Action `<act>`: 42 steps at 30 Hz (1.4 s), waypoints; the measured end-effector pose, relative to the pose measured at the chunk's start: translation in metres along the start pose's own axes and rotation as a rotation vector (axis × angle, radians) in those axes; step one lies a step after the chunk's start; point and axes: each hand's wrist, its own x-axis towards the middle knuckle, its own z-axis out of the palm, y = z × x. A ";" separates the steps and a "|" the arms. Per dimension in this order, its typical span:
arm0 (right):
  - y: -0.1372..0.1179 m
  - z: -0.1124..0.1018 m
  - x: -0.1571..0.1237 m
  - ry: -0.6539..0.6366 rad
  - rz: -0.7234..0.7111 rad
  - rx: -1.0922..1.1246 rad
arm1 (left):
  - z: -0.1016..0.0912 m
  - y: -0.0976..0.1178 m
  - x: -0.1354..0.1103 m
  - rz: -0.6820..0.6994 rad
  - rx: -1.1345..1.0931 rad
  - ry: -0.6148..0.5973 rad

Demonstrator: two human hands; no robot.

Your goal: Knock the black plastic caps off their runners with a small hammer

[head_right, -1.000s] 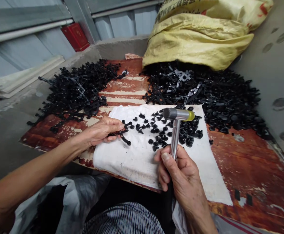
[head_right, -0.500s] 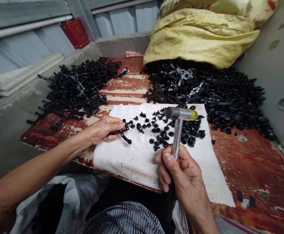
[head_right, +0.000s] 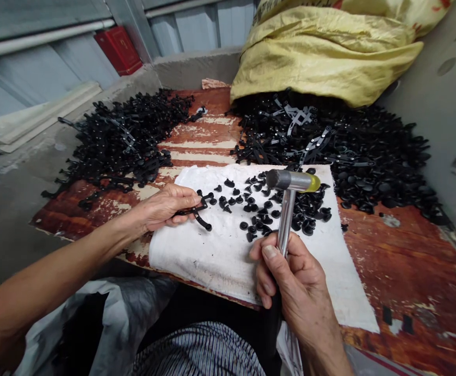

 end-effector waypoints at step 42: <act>-0.028 0.027 0.016 -0.177 -0.743 -1.354 | -0.010 0.005 0.012 0.117 0.221 -0.017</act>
